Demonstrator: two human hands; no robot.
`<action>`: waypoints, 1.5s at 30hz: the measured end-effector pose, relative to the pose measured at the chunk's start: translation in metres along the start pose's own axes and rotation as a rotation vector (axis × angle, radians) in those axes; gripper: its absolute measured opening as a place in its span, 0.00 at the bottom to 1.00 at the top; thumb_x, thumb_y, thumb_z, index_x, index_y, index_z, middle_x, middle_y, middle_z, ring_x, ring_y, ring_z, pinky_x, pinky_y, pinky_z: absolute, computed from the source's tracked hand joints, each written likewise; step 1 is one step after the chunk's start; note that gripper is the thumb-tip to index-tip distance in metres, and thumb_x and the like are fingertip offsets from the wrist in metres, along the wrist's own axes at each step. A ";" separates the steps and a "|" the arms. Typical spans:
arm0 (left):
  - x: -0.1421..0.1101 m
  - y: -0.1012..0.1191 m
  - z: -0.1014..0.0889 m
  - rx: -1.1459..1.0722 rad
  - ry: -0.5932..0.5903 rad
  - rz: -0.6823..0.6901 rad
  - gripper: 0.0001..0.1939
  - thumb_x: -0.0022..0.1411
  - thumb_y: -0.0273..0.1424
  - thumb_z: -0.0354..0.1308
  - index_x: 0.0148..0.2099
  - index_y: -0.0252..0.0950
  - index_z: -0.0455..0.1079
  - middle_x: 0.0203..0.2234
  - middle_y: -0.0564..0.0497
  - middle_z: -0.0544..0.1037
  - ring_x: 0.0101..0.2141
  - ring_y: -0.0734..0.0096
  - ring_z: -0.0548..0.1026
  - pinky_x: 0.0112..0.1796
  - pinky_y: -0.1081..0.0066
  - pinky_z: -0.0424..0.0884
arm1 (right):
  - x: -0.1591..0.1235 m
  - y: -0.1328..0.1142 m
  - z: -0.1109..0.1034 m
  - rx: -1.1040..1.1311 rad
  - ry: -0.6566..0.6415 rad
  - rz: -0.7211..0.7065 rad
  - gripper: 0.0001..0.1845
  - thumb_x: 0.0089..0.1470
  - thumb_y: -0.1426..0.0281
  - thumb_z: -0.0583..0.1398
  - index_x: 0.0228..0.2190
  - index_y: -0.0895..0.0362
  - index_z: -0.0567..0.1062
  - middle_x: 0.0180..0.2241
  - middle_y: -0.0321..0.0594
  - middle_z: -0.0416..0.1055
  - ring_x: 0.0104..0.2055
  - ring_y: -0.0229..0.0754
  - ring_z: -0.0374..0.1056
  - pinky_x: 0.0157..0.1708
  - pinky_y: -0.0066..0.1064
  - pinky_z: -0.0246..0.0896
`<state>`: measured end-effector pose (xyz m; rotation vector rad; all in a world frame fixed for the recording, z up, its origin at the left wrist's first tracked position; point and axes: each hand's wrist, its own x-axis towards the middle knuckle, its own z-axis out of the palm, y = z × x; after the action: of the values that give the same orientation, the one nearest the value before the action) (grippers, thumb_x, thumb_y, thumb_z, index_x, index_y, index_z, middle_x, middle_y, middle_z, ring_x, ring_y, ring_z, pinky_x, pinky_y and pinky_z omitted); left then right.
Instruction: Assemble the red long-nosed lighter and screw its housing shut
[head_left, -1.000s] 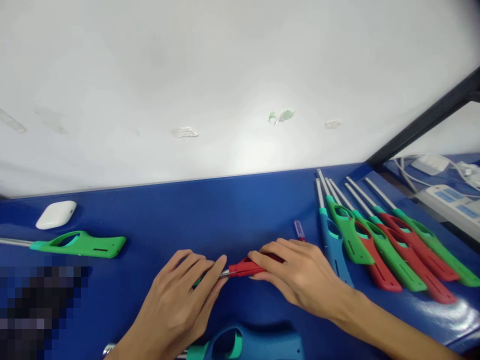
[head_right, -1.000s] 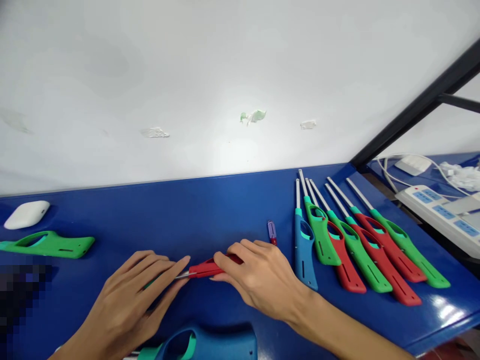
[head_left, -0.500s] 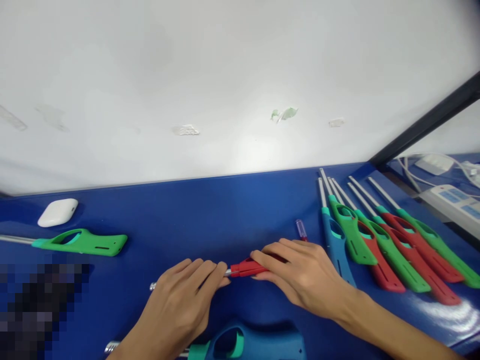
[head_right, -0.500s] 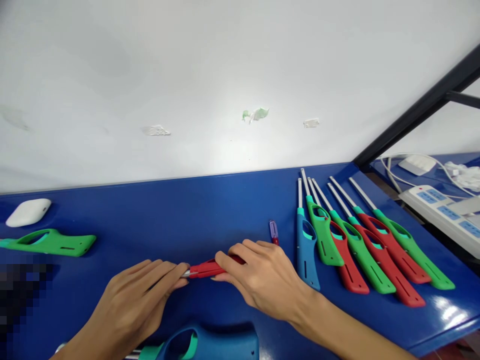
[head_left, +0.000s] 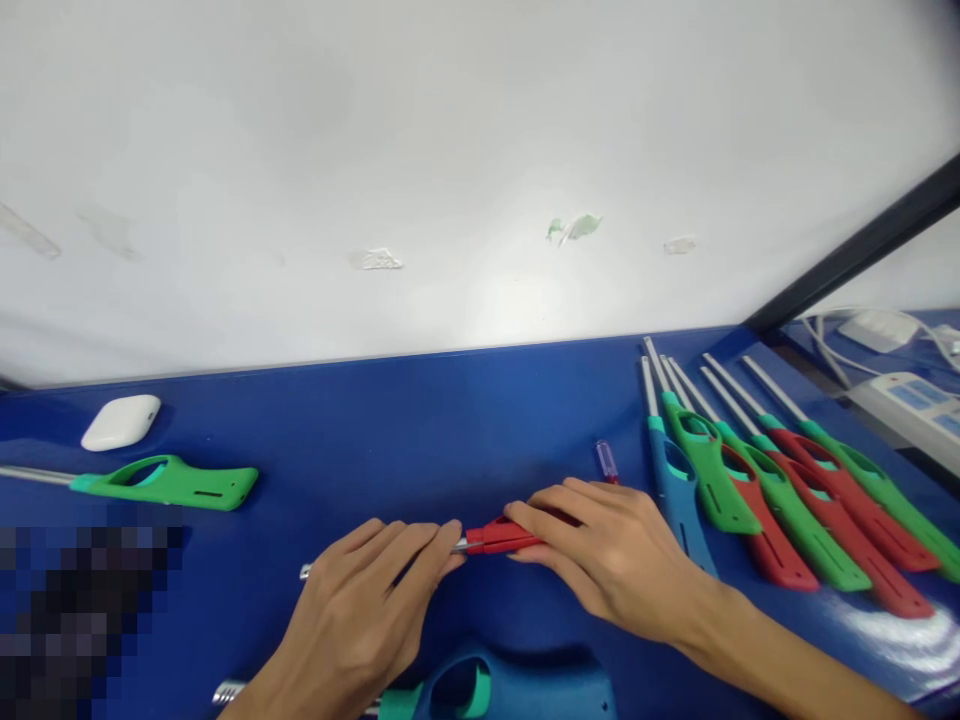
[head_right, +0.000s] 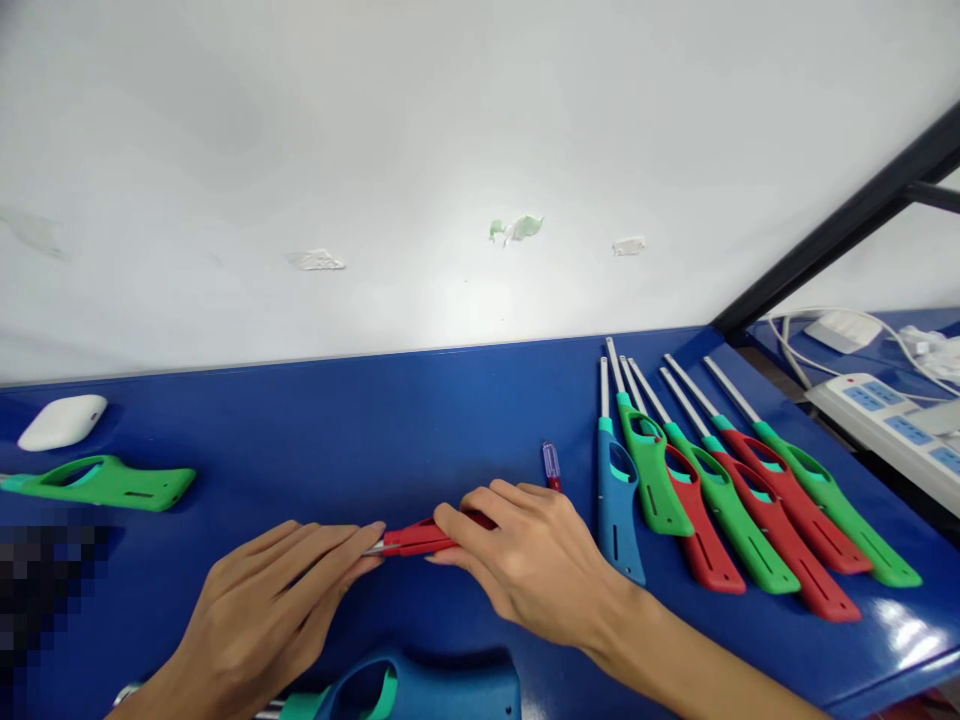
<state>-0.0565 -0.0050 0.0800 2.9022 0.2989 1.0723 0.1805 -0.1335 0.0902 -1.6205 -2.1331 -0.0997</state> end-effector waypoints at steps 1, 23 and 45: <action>-0.001 0.000 0.001 -0.005 0.001 -0.004 0.09 0.75 0.24 0.57 0.52 0.33 0.77 0.38 0.54 0.85 0.32 0.73 0.81 0.39 0.66 0.70 | 0.000 0.000 0.000 -0.001 0.000 0.000 0.18 0.78 0.61 0.50 0.52 0.56 0.76 0.40 0.39 0.78 0.36 0.42 0.75 0.34 0.34 0.65; -0.006 0.004 0.003 0.002 -0.054 -0.062 0.17 0.74 0.20 0.55 0.61 0.37 0.73 0.41 0.57 0.85 0.34 0.74 0.81 0.45 0.65 0.69 | 0.003 -0.001 -0.003 -0.034 0.047 -0.090 0.15 0.78 0.67 0.52 0.51 0.60 0.77 0.42 0.39 0.81 0.39 0.44 0.74 0.35 0.36 0.69; -0.002 0.016 0.006 0.017 0.007 -0.030 0.10 0.74 0.20 0.54 0.50 0.31 0.76 0.36 0.50 0.83 0.33 0.71 0.82 0.38 0.67 0.73 | 0.000 -0.014 0.002 -0.065 0.025 -0.083 0.17 0.77 0.67 0.52 0.54 0.62 0.76 0.43 0.41 0.81 0.39 0.45 0.75 0.33 0.38 0.67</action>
<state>-0.0509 -0.0212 0.0757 2.8990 0.3521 1.0817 0.1662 -0.1368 0.0914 -1.5587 -2.1989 -0.2170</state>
